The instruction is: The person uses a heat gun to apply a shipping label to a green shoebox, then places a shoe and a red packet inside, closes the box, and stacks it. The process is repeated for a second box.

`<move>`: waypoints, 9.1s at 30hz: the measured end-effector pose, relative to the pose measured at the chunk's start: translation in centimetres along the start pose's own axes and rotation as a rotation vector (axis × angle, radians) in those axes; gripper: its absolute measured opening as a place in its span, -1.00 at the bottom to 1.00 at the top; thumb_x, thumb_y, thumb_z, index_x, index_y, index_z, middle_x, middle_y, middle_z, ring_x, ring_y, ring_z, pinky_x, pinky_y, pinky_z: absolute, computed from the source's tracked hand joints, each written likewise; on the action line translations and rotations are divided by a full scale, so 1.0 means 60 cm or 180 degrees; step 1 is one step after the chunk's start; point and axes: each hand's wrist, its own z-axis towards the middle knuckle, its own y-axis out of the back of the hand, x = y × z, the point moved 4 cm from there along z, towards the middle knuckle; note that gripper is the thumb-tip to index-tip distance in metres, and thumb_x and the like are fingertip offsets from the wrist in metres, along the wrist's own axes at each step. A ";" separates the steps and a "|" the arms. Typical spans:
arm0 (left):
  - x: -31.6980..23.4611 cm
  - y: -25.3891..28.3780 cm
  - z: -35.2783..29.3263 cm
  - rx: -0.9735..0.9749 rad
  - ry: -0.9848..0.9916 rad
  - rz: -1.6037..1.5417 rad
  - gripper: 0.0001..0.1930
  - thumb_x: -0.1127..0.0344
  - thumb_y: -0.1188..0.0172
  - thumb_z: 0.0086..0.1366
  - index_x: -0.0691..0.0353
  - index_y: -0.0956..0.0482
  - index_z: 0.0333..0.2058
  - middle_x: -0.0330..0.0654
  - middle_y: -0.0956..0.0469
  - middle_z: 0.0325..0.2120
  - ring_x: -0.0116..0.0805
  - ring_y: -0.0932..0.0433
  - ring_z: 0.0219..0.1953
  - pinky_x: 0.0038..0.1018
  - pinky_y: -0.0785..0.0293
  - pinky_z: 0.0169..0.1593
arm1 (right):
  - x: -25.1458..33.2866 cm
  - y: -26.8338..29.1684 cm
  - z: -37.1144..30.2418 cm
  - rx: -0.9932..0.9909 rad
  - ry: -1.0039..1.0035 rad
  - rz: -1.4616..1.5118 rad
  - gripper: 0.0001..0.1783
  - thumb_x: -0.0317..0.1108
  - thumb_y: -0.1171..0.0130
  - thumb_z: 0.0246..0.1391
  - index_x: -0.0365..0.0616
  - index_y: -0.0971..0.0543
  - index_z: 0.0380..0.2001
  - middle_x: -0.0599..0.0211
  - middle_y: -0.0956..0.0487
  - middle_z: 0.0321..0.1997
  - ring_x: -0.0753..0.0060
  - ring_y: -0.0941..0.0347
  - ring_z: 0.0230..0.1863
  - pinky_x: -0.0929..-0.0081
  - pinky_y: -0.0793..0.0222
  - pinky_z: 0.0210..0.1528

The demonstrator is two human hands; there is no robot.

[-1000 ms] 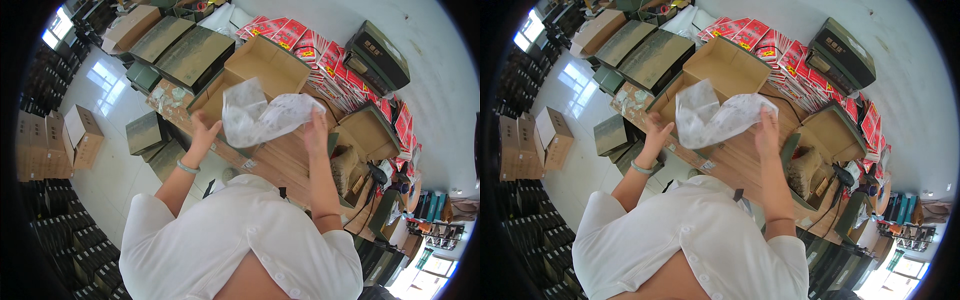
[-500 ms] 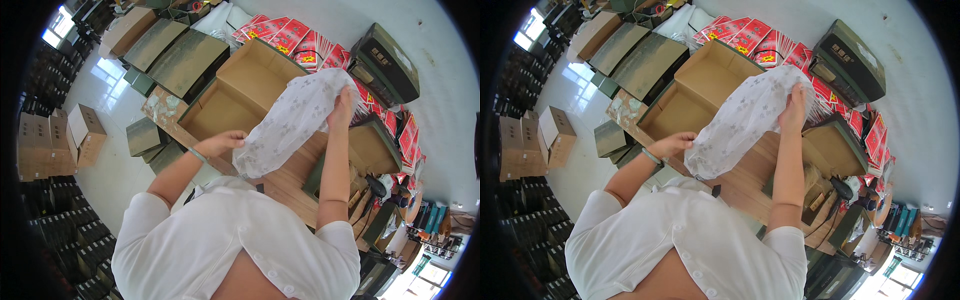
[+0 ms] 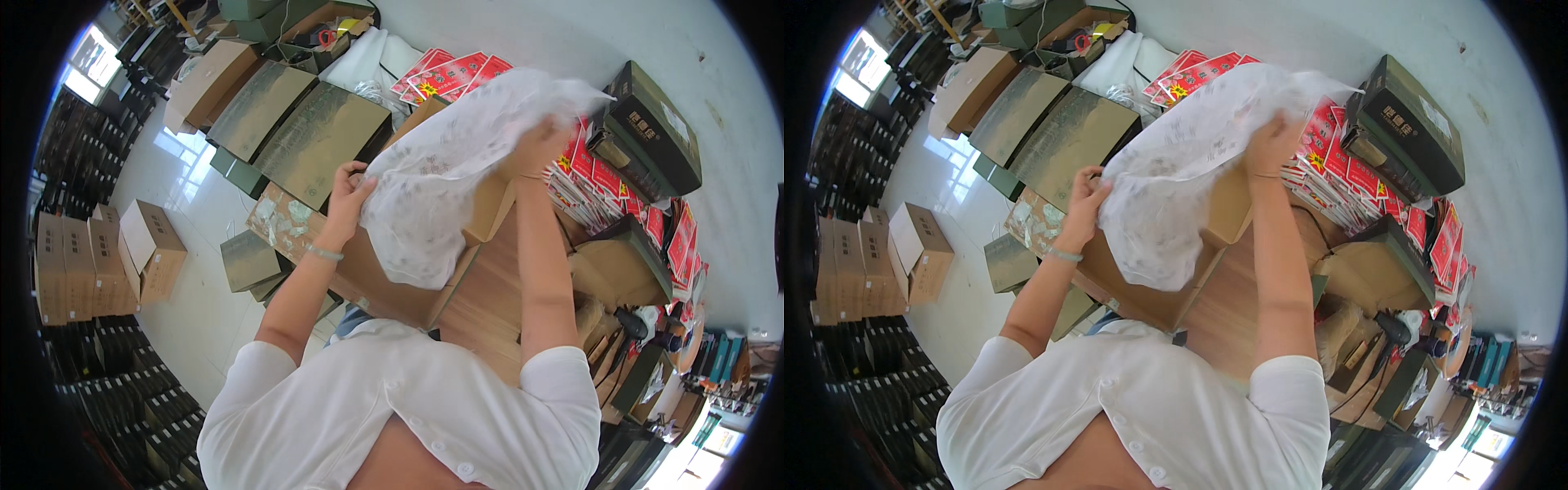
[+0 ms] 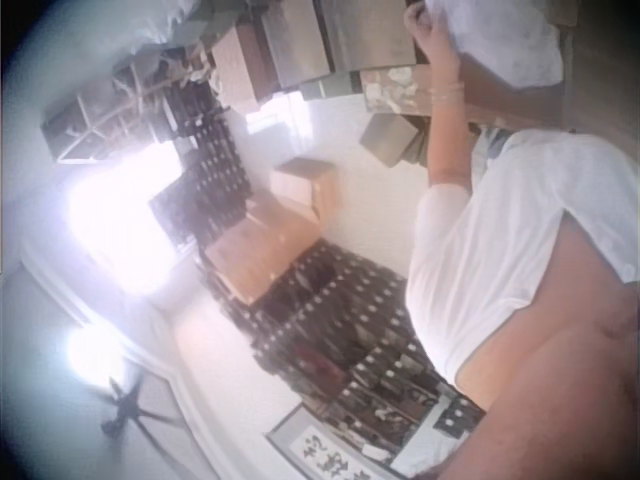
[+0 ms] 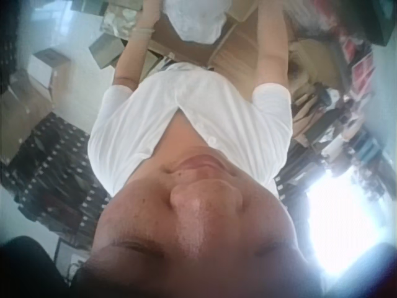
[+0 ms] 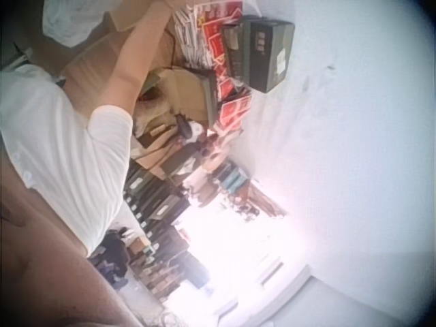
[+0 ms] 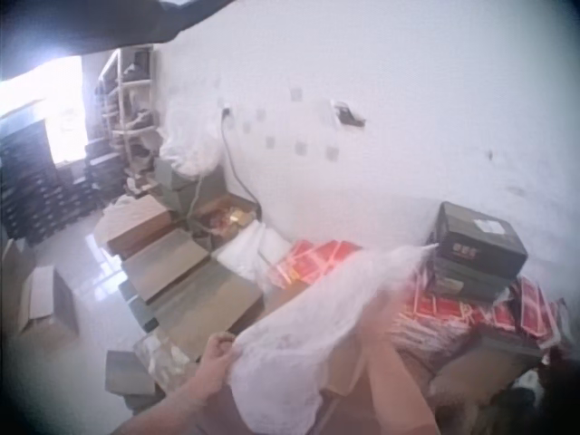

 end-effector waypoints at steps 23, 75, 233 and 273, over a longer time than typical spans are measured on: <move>0.015 0.050 0.045 0.0605 0.1972 0.0207 -0.46 0.39 -0.20 0.30 0.35 -0.24 0.20 -0.01 -0.56 -0.04 -0.21 -0.56 -0.02 -0.29 -0.44 0.13 | -0.031 0.148 -0.572 0.2552 -0.6220 0.2501 -0.47 -0.03 -0.14 0.20 -0.13 -0.43 0.11 0.26 -0.58 -0.09 0.24 -0.51 -0.08 0.22 -0.45 -0.12; 0.377 0.233 -0.034 0.2114 0.0018 0.7146 -0.67 0.34 -0.15 0.26 0.21 -0.29 -0.06 0.09 -0.56 -0.29 -0.17 -0.64 -0.51 -0.36 -0.56 -0.59 | -0.056 0.185 -0.730 0.4838 -0.1331 -0.4208 0.11 -0.41 -0.27 -0.03 -0.08 0.18 0.46 -0.06 -0.49 -0.19 0.46 -0.41 -0.58 0.44 -0.38 -0.69; 0.335 -0.372 -0.905 0.5113 -0.2296 0.2186 -0.26 0.38 -0.10 0.25 0.25 -0.01 0.37 0.29 0.11 0.35 0.22 0.12 0.39 -0.06 0.20 0.40 | 0.341 1.617 -1.461 -0.0865 -0.7448 -0.1336 -0.43 -0.26 -0.02 0.09 -0.21 -0.39 0.19 -0.13 -0.57 0.01 -0.06 -0.56 -0.03 0.24 -0.47 0.03; 0.678 -0.512 -1.214 1.0501 -0.4552 0.0596 -0.20 0.03 -0.27 0.15 -0.02 -0.14 0.33 0.34 -0.03 0.29 0.33 -0.10 0.29 0.19 -0.11 0.22 | 0.233 0.489 -1.096 -0.7567 -0.6707 0.0083 -0.22 -0.44 0.02 0.10 -0.04 -0.06 0.41 -0.21 -0.47 0.12 -0.10 -0.49 0.08 0.07 -0.38 0.18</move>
